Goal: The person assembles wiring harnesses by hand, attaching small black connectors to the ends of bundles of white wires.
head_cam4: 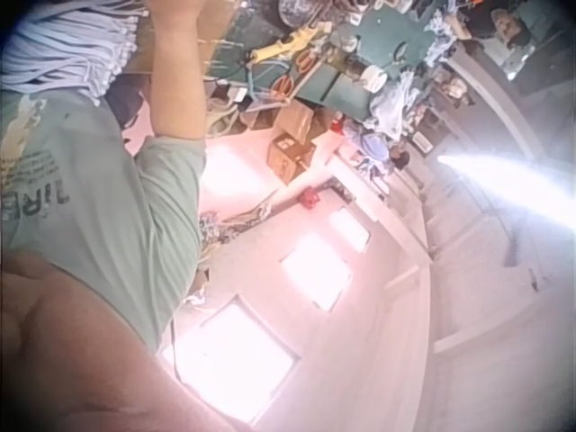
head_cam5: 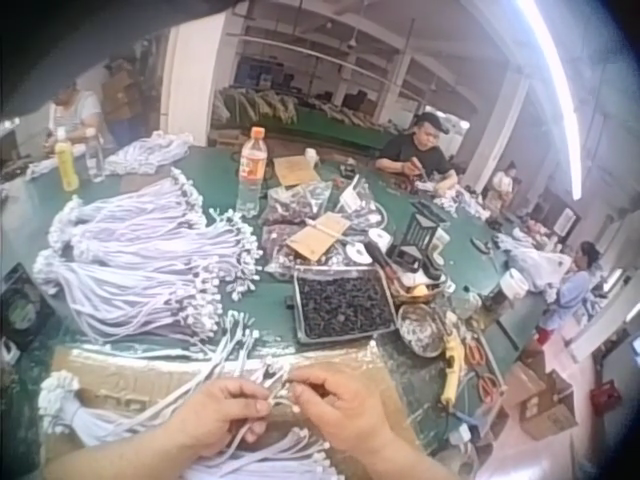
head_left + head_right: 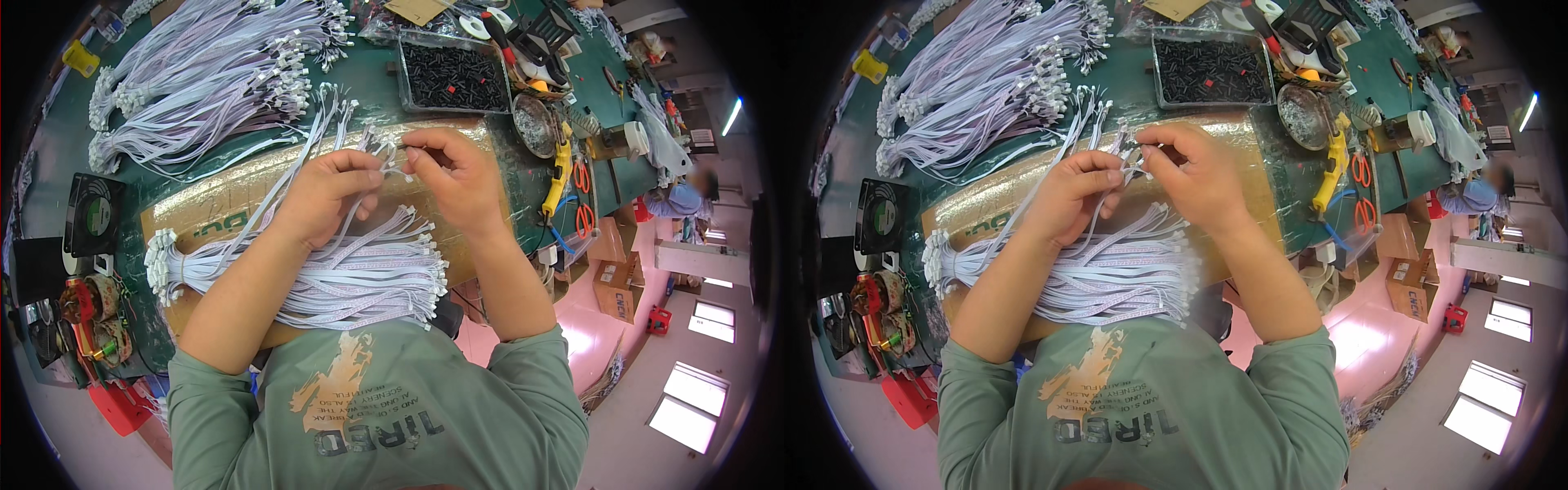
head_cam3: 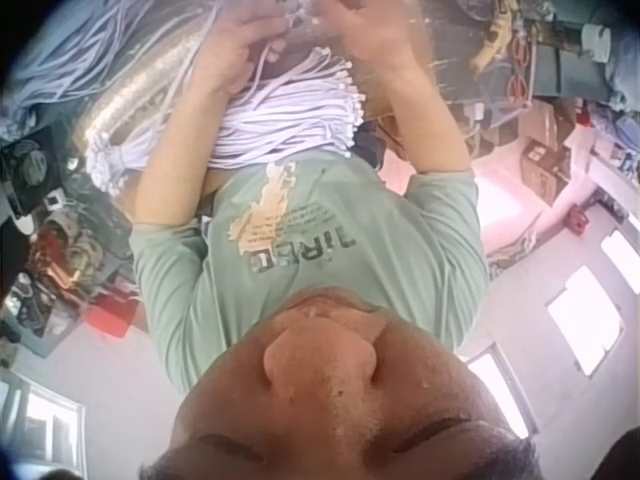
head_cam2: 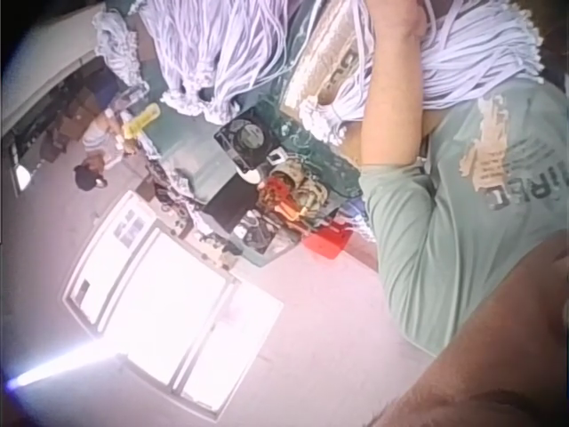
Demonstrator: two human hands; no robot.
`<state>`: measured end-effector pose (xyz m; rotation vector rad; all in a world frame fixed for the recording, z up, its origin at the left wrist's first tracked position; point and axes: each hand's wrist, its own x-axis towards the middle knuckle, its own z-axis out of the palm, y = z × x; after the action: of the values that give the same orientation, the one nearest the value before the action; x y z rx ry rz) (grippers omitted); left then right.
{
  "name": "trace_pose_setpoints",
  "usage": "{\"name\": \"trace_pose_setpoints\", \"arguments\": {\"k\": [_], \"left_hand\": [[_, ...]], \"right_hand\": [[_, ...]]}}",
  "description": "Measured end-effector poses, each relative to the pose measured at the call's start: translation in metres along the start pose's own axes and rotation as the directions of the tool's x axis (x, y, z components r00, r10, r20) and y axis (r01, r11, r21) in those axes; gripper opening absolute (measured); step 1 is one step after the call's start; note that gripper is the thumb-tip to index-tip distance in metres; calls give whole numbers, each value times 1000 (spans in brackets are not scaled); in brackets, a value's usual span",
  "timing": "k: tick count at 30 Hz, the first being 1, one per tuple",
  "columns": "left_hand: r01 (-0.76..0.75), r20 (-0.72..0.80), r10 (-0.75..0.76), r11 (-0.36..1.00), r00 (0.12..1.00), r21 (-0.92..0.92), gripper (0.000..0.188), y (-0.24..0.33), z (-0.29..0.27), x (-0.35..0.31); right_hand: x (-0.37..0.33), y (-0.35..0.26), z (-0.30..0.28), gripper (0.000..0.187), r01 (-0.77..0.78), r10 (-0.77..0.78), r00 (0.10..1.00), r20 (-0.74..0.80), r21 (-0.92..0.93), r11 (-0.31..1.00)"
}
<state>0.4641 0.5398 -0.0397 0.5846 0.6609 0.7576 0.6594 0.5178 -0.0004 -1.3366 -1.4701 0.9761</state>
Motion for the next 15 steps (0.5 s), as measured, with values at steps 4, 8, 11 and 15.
{"name": "trace_pose_setpoints", "arguments": {"k": [4,8,11,15], "left_hand": [[11,1,-11,1000,1000,-8,21,0,1,-1],[14,-3,-14,1000,1000,-8,22,1,3,-1],[1,6,-1,1000,1000,-1,22,0,1,-1],[4,-4,-4,1000,1000,19,22,0,3,-1]], "right_hand": [[0,-11,-3,18,33,-32,999,14,-100,994],[0,-18,-7,16,94,-88,995,37,-208,974],[0,-21,-7,16,119,-104,992,70,-284,951],[4,-21,-11,17,235,-197,971,138,-377,896]]}}
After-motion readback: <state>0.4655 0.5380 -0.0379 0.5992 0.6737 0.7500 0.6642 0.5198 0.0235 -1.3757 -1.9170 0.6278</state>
